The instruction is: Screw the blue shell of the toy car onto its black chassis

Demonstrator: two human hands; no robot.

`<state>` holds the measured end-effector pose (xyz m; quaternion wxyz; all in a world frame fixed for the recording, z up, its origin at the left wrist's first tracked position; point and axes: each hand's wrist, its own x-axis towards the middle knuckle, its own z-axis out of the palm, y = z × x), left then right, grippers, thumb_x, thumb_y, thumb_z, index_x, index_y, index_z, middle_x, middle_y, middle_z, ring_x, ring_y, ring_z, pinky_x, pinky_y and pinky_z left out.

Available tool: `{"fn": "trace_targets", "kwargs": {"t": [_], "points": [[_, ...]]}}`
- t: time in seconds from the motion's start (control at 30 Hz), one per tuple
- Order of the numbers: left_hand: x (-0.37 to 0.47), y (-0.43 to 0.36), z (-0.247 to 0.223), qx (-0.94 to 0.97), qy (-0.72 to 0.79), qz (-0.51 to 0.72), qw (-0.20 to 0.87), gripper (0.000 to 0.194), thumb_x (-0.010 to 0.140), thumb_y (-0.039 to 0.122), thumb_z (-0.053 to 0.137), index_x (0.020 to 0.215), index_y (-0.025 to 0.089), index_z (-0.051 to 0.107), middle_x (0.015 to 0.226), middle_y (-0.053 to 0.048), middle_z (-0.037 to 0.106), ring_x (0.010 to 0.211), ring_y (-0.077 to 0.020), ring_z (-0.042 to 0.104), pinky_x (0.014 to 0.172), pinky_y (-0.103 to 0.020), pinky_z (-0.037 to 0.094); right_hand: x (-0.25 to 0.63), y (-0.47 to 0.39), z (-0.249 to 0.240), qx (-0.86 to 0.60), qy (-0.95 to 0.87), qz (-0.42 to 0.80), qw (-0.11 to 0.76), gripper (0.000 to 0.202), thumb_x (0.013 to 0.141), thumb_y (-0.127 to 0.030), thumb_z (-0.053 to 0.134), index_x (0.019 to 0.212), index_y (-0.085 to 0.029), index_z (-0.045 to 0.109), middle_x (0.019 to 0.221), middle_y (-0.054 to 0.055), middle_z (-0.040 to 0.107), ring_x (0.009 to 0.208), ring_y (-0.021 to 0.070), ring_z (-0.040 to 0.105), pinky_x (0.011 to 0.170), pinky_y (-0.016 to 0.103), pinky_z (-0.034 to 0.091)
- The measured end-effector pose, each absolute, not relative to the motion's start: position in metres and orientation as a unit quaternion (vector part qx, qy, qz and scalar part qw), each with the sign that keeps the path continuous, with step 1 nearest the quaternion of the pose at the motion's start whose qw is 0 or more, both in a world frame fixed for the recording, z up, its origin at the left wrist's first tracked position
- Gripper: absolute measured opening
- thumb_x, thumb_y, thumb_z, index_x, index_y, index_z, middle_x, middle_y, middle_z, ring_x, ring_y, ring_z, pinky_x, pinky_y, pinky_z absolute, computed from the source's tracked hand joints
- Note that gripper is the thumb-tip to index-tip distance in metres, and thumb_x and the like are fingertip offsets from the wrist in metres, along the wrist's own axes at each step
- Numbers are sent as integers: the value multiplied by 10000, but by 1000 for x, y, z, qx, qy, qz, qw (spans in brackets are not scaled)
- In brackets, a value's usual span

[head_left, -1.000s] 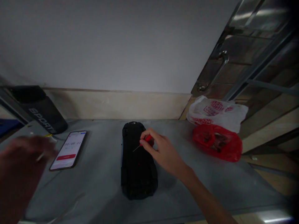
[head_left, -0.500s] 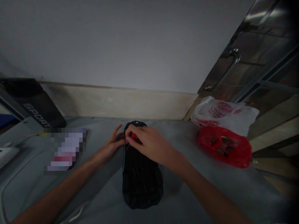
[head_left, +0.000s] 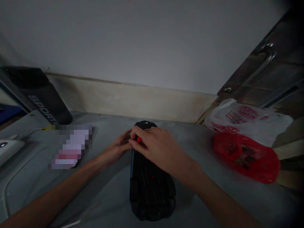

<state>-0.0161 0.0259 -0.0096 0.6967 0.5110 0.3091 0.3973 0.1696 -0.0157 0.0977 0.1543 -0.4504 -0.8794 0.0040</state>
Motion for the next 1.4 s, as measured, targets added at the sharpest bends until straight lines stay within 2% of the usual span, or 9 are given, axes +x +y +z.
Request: {"fn": "trace_targets", "kwargs": {"t": [0.13, 0.33, 0.57, 0.77, 0.93, 1.03, 1.13, 1.27, 1.4], "points": [[-15, 25, -10, 513, 300, 404, 696, 588, 848, 302, 834, 1394, 229, 628, 1387, -81, 710, 1441, -369, 515, 1216, -486, 367, 167, -16, 92, -452, -875, -7, 175, 247, 1096, -377, 457, 1025, -218, 632, 864, 58, 743, 805, 225, 682, 755, 357, 453], [-14, 22, -8, 498, 299, 418, 698, 533, 826, 243, 841, 1329, 218, 667, 1389, -78, 696, 1460, -341, 483, 1237, -471, 303, 174, -16, 92, -394, -888, 81, 225, 139, 1022, -150, 481, 1109, -208, 573, 1042, 54, 726, 1002, 209, 646, 957, 367, 467], [-17, 26, -11, 517, 267, 412, 701, 481, 854, 232, 803, 1319, 236, 683, 1086, -47, 783, 1414, -301, 524, 1216, -436, 310, 171, -14, 91, -439, -873, 40, 210, 98, 1054, -282, 534, 1079, -207, 591, 966, 36, 743, 884, 208, 666, 904, 371, 470], [-16, 27, -13, 508, 281, 418, 698, 389, 828, 227, 817, 1205, 214, 724, 1229, -74, 745, 1299, -294, 605, 1184, -440, 353, 173, -15, 92, -373, -901, 39, 219, 106, 1016, -161, 522, 1101, -211, 559, 1049, 41, 718, 1029, 196, 647, 993, 353, 443], [-15, 25, -7, 505, 278, 429, 695, 309, 858, 228, 810, 1151, 183, 727, 1045, -47, 778, 1256, -278, 623, 1167, -408, 366, 173, -13, 89, -402, -888, 21, 222, 97, 1069, -300, 514, 1095, -225, 570, 967, 24, 723, 913, 197, 664, 919, 359, 453], [-16, 25, -4, 503, 274, 426, 700, 257, 856, 207, 811, 1096, 167, 729, 1022, -50, 781, 1177, -262, 663, 1123, -378, 411, 174, -12, 88, -382, -897, 33, 223, 90, 1042, -212, 526, 1126, -214, 558, 974, 21, 722, 934, 186, 656, 937, 338, 444], [-16, 26, -5, 494, 277, 421, 708, 298, 819, 196, 840, 1096, 173, 735, 1014, -46, 779, 1088, -243, 685, 1055, -351, 453, 174, -12, 88, -373, -897, 37, 232, 130, 1017, -193, 537, 1144, -210, 557, 999, 21, 727, 964, 184, 651, 963, 338, 427], [-17, 28, -8, 502, 281, 413, 706, 355, 847, 231, 825, 1182, 169, 729, 1056, -66, 780, 1192, -267, 640, 1079, -363, 419, 172, -11, 86, -412, -881, 27, 233, 142, 1082, -314, 481, 1120, -220, 580, 969, 19, 749, 865, 179, 661, 900, 352, 424], [-19, 30, -12, 495, 283, 416, 709, 406, 795, 204, 859, 1183, 193, 741, 1080, -63, 772, 1184, -265, 643, 1077, -367, 434, 172, -9, 84, -385, -887, 47, 250, 139, 1044, -193, 493, 1169, -198, 555, 1005, 25, 739, 934, 175, 659, 936, 337, 420]]}}
